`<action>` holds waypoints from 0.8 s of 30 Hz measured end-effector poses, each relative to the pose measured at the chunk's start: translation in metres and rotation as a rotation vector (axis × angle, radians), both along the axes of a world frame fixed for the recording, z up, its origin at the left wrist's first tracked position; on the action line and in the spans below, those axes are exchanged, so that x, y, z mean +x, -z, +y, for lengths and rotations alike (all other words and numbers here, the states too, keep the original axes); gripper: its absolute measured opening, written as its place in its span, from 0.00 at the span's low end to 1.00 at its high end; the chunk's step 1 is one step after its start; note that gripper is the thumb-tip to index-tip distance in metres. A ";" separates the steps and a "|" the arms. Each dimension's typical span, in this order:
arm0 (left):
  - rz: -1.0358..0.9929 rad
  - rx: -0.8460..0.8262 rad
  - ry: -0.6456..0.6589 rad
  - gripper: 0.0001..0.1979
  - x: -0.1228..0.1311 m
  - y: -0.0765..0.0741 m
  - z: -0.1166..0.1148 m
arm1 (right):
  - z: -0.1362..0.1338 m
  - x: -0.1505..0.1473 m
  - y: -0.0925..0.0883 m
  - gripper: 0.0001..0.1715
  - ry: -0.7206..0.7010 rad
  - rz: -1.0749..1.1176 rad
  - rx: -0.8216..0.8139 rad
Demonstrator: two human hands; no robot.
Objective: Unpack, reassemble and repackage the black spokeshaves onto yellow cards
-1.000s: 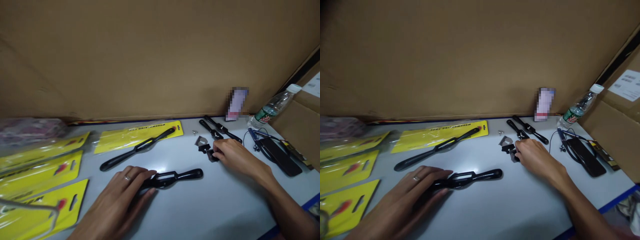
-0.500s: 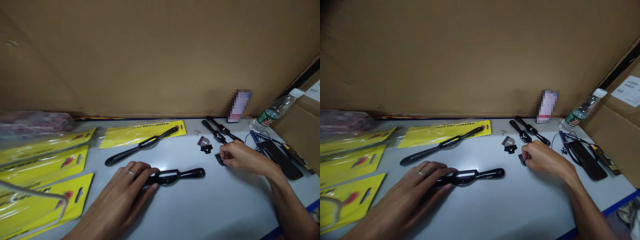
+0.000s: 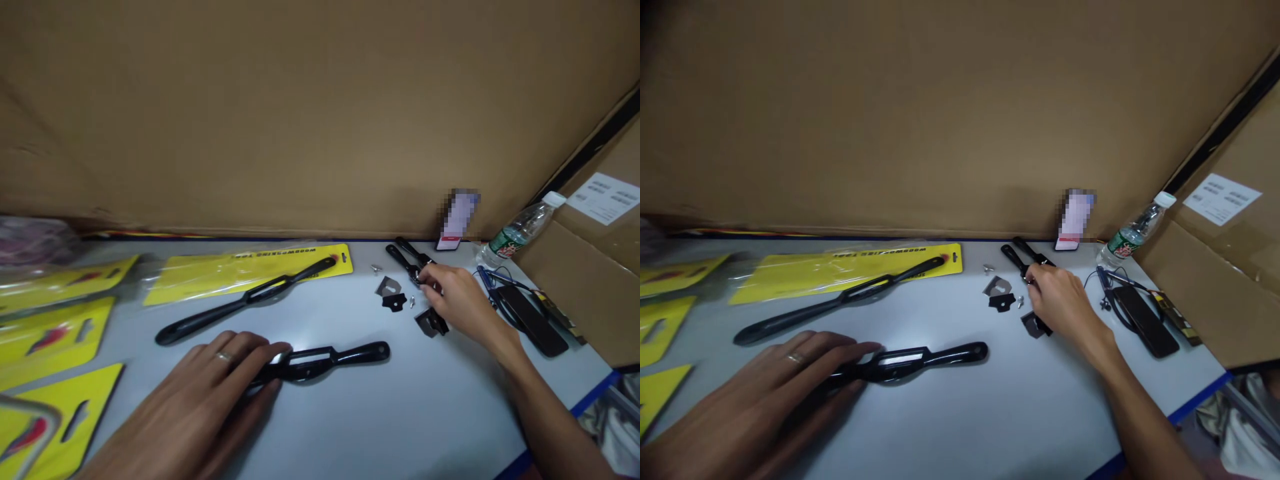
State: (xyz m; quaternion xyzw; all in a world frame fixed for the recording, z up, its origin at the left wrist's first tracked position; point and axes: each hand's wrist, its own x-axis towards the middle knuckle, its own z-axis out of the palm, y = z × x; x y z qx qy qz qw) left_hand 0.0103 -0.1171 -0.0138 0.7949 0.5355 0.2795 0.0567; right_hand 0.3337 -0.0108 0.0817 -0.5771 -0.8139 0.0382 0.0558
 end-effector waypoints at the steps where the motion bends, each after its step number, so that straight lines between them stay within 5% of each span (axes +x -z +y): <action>1: 0.000 0.009 -0.007 0.17 0.001 0.000 0.000 | -0.002 0.003 -0.004 0.10 0.035 -0.047 0.017; 4: 0.035 0.030 0.012 0.16 0.000 -0.002 0.001 | -0.010 0.011 -0.014 0.05 0.080 -0.236 -0.065; 9: 0.034 -0.005 -0.023 0.19 -0.001 -0.004 0.000 | -0.018 0.003 -0.015 0.17 0.038 -0.362 -0.286; 19: 0.080 0.075 0.027 0.16 -0.008 0.001 0.003 | -0.016 -0.007 0.012 0.24 0.028 0.017 -0.380; 24: 0.079 -0.079 0.077 0.15 -0.005 -0.019 0.003 | -0.011 -0.009 0.021 0.11 -0.021 0.190 -0.402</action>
